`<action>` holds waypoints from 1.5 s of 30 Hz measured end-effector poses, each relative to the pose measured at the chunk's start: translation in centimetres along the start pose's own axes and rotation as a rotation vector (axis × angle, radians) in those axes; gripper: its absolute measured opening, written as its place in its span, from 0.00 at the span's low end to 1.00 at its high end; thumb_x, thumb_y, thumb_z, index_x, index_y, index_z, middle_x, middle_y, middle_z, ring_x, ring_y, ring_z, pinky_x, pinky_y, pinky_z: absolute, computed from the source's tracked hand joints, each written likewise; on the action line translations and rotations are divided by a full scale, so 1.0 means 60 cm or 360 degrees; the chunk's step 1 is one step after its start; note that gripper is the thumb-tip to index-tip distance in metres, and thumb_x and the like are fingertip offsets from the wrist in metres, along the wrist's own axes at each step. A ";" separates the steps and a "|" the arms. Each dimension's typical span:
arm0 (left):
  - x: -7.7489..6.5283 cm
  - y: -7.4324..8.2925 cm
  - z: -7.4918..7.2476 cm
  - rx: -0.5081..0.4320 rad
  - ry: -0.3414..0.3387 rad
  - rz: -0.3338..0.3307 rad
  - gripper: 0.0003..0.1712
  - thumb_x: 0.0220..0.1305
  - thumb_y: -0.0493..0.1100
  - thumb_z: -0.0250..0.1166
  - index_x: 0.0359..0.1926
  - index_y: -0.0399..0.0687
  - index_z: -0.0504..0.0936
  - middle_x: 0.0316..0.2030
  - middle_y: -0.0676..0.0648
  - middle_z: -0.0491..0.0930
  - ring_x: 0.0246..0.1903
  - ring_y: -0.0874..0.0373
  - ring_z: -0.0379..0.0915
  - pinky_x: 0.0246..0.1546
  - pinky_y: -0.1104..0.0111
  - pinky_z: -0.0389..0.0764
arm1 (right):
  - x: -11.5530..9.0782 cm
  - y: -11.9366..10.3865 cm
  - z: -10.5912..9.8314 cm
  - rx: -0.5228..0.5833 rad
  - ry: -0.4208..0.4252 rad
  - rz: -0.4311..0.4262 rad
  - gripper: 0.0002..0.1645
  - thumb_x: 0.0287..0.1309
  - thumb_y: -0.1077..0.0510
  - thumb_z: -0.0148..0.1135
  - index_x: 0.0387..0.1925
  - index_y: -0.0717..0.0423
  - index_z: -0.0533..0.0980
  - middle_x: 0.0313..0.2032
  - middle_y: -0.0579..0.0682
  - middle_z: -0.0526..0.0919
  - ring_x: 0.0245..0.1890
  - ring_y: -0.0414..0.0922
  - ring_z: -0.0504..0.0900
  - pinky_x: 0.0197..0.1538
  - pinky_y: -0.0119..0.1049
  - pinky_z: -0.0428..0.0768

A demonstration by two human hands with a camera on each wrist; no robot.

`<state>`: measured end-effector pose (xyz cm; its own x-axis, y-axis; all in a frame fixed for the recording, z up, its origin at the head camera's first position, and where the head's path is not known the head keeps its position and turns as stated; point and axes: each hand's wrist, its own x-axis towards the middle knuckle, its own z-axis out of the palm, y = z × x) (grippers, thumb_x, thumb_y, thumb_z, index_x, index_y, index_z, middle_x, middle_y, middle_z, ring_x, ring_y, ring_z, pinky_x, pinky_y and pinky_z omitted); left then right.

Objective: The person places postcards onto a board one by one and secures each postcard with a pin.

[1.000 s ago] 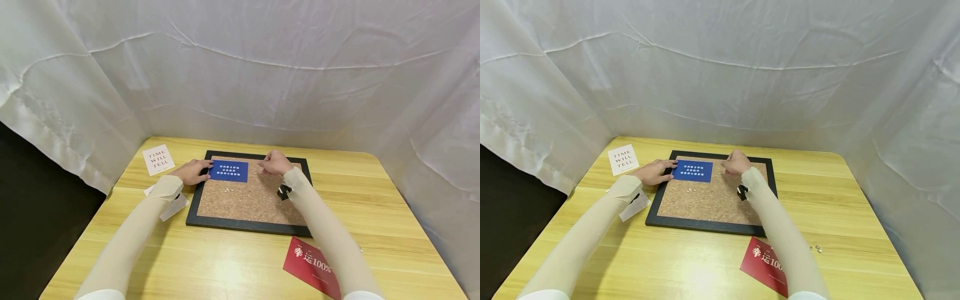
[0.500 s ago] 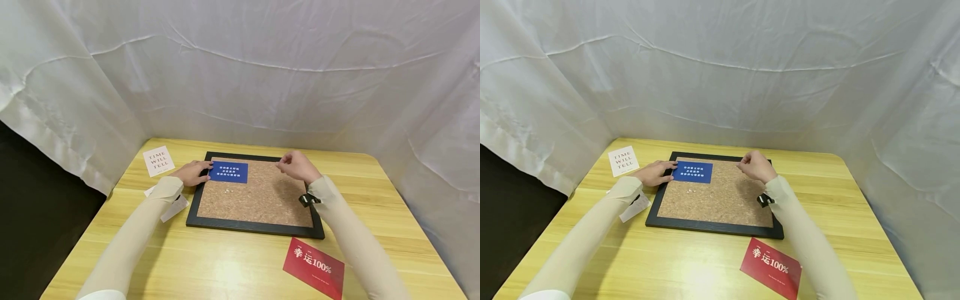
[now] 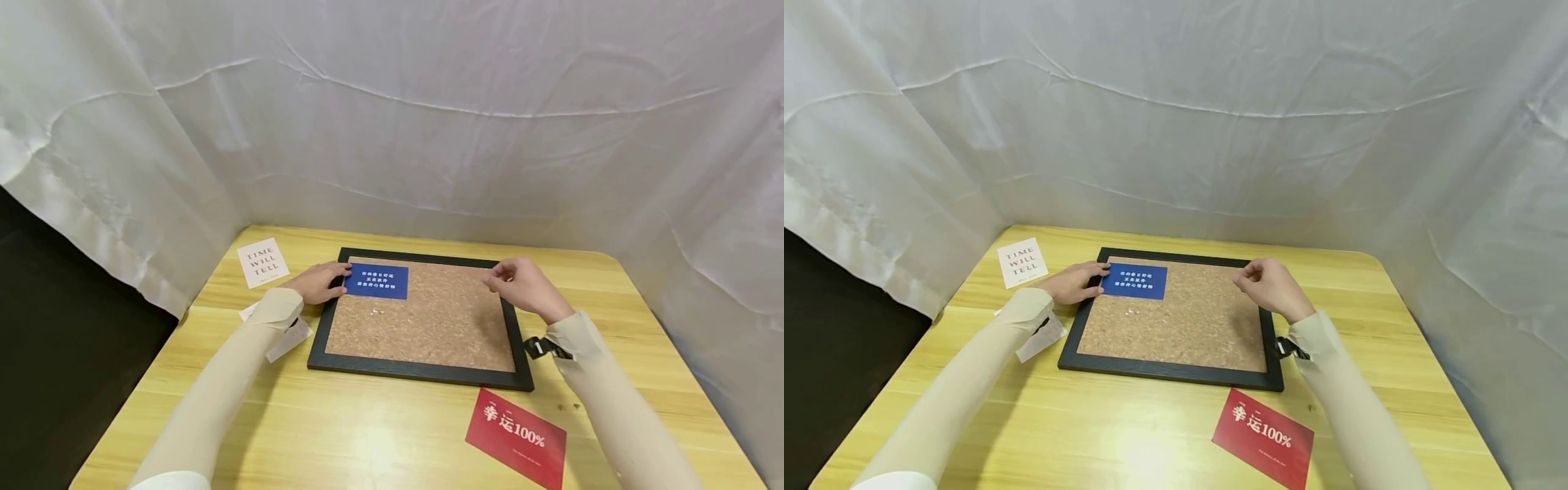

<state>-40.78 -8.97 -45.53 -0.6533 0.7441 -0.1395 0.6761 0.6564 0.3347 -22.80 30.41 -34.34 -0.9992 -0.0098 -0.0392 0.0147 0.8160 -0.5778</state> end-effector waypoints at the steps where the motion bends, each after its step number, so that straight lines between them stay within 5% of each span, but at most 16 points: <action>1: 0.000 0.000 -0.001 -0.0004 0.0002 -0.0001 0.33 0.79 0.48 0.57 0.76 0.36 0.66 0.80 0.36 0.56 0.80 0.37 0.50 0.79 0.43 0.53 | -0.005 0.003 -0.002 -0.0002 0.0012 0.0002 0.19 0.74 0.45 0.59 0.40 0.57 0.83 0.36 0.54 0.86 0.32 0.46 0.79 0.34 0.38 0.75; 32: 0.002 -0.006 0.002 -0.0055 -0.0001 0.0018 0.33 0.79 0.48 0.56 0.75 0.34 0.65 0.80 0.35 0.55 0.80 0.36 0.47 0.80 0.44 0.51 | -0.157 0.108 -0.022 -0.0192 0.0261 0.0099 0.20 0.72 0.49 0.63 0.49 0.62 0.84 0.44 0.59 0.89 0.39 0.47 0.83 0.35 0.34 0.79; 45: -0.001 0.001 0.002 -0.0081 0.0000 0.0009 0.32 0.79 0.46 0.56 0.75 0.33 0.65 0.80 0.34 0.54 0.80 0.35 0.46 0.80 0.42 0.51 | -0.202 0.179 -0.001 -0.0212 0.0225 0.0182 0.22 0.70 0.51 0.66 0.51 0.68 0.82 0.42 0.59 0.89 0.37 0.46 0.84 0.35 0.31 0.79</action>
<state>-40.68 -8.99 -45.59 -0.6497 0.7476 -0.1376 0.6613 0.6451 0.3826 -10.55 39.36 -40.02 -0.9867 0.1609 0.0218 0.1327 0.8764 -0.4629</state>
